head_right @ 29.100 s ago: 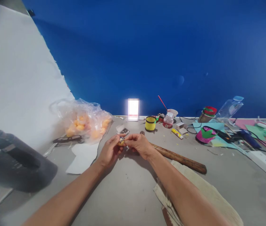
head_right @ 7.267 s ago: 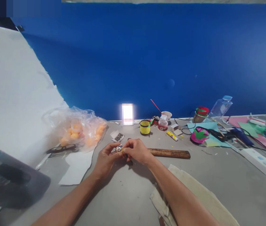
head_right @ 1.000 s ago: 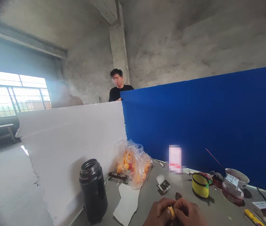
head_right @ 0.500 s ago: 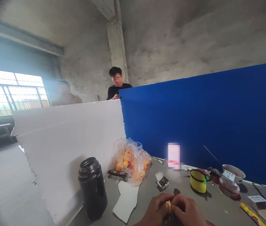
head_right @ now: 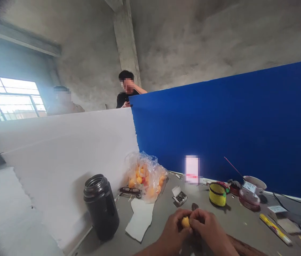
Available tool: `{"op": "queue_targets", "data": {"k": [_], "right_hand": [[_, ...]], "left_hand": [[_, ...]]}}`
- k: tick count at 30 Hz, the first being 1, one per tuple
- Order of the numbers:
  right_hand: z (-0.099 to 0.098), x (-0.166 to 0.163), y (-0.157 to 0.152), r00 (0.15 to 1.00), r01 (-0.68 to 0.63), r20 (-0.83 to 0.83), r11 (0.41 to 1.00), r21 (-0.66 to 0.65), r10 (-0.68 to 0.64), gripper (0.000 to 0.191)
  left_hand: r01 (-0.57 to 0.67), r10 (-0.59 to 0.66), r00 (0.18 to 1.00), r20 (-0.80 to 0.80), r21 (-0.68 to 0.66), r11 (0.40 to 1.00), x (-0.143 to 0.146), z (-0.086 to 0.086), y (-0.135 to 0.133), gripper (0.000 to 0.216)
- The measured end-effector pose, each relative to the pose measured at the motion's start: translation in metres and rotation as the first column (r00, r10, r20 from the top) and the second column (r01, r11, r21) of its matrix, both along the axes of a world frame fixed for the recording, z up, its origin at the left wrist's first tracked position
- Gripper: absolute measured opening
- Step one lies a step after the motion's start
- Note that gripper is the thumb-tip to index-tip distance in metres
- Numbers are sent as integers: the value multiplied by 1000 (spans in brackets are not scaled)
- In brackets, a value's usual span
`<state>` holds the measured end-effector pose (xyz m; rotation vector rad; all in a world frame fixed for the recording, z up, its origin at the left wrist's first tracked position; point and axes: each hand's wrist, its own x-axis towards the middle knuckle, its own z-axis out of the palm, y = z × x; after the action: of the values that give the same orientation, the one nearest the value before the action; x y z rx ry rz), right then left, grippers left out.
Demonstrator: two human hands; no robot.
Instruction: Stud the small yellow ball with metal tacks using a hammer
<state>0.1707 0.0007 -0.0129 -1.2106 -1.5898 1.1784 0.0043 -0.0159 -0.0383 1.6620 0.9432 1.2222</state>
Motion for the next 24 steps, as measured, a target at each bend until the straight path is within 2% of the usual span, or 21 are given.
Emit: {"op": "queue_targets", "data": {"k": [4,7,10,13,17,24], "right_hand": [[22,0,-15,981,-12,-196,997,-78,-4,26],[32,3,-18,928,-53,-371,989,-135,-1,34],[34,9,-16,880,-91,-475,983,-161,4,39],[36,13,-17,857,-107,-515,973,-202,-13,40],[36,14,-19,854,-129,-521,970,-207,3,38],[33,13,-19,878,-161,-476,969,-187,54,35]], "left_hand": [[55,-44,992,122,-88,995,2,24,-12,58],[15,-5,994,105,-94,995,-1,37,-13,48],[-16,21,998,62,-84,996,-5,40,-10,49],[-33,38,996,75,-70,997,-6,38,-10,57],[-61,61,998,5,-33,998,-6,39,-12,47],[-74,80,993,-90,67,995,-7,38,-11,45]]}}
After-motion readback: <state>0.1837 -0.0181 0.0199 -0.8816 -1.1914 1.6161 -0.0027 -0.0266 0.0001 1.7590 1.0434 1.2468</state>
